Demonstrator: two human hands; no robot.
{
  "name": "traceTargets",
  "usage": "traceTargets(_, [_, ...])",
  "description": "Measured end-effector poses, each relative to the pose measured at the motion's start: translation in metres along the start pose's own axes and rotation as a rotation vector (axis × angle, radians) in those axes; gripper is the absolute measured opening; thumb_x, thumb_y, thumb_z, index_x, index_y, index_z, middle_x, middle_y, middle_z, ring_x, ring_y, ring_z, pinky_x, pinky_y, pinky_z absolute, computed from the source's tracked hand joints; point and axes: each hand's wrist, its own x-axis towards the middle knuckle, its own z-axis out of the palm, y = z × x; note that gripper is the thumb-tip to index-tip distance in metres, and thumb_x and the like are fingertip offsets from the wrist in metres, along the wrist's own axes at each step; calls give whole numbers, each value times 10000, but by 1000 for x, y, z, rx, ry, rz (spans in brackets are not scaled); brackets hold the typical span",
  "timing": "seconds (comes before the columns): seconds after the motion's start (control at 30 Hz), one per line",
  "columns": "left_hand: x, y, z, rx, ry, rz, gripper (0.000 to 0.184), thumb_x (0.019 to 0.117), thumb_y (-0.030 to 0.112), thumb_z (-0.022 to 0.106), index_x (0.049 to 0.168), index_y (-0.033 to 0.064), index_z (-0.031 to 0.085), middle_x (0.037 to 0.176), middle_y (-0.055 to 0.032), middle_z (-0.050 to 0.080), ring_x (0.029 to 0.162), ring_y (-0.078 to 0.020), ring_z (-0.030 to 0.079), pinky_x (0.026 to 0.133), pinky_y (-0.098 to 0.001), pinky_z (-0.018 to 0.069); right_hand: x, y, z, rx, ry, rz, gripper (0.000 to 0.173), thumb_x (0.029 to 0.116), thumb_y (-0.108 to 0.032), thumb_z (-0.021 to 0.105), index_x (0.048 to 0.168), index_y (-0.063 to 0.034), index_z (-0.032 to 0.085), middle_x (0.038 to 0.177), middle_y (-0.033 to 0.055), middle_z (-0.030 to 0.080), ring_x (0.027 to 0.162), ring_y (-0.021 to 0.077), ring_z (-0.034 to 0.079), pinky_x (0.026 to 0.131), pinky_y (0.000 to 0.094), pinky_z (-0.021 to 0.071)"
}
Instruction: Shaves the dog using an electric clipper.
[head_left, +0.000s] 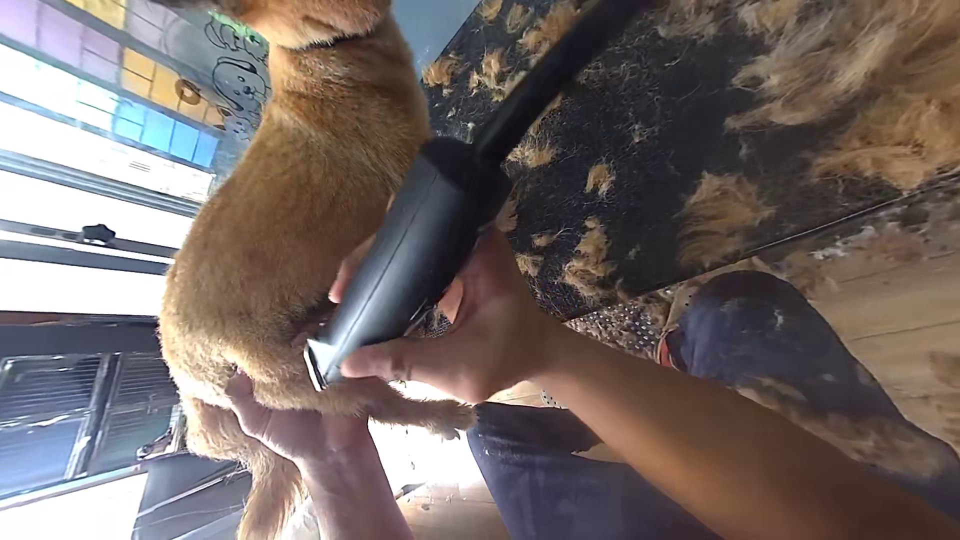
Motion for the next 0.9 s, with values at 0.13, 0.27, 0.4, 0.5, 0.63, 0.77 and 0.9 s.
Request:
traceTargets(0.13, [-2,-3,10,119,105,112,347,1021,357,445,1101,76,632,1010,-88,717,984,-187,712,855,-392,605,2,-14,13,-272,-94,6,574,687,-76,848,1182,38,580,968,63,694,902,93,702,754,259,621])
traceTargets(0.27, [-5,-3,9,128,82,79,355,1016,371,447,1079,85,647,976,-93,717,949,-198,712,843,-397,604,-15,-2,7,-306,-229,54,551,714,-95,840,1189,7,580,996,49,695,957,101,692,803,276,613])
traceTargets(0.4, [-5,1,5,141,38,44,375,1012,378,443,1096,75,649,1001,-100,713,972,-210,704,853,-414,597,-36,10,1,-287,-275,110,579,717,-96,849,1212,-14,559,997,30,703,945,95,696,786,280,618])
traceTargets(0.5, [-4,1,5,117,67,28,401,1004,417,423,1081,80,624,963,-91,691,920,-200,692,832,-407,592,-47,12,-2,-304,-348,188,523,742,-101,852,1179,-60,568,991,3,699,923,78,687,770,274,612])
traceTargets(0.63, [-2,1,4,97,75,20,445,1008,458,393,1090,85,622,966,-94,691,931,-221,689,863,-433,582,-61,13,-9,-380,-427,231,488,766,-140,839,1189,-49,611,1036,23,692,972,86,672,827,275,591])
traceTargets(0.77, [-2,1,4,116,66,-2,485,1006,491,372,1065,87,635,954,-99,694,942,-238,691,865,-459,581,-89,23,-20,-366,-477,218,444,776,-125,819,1158,-28,613,1044,53,700,981,122,679,862,306,588])
traceTargets(0.9, [-1,3,0,113,63,-3,528,1005,529,338,1075,95,629,966,-89,695,952,-241,689,868,-478,574,-91,13,-43,-536,-778,502,657,759,-171,865,1336,-85,563,982,57,702,922,168,692,799,397,581])
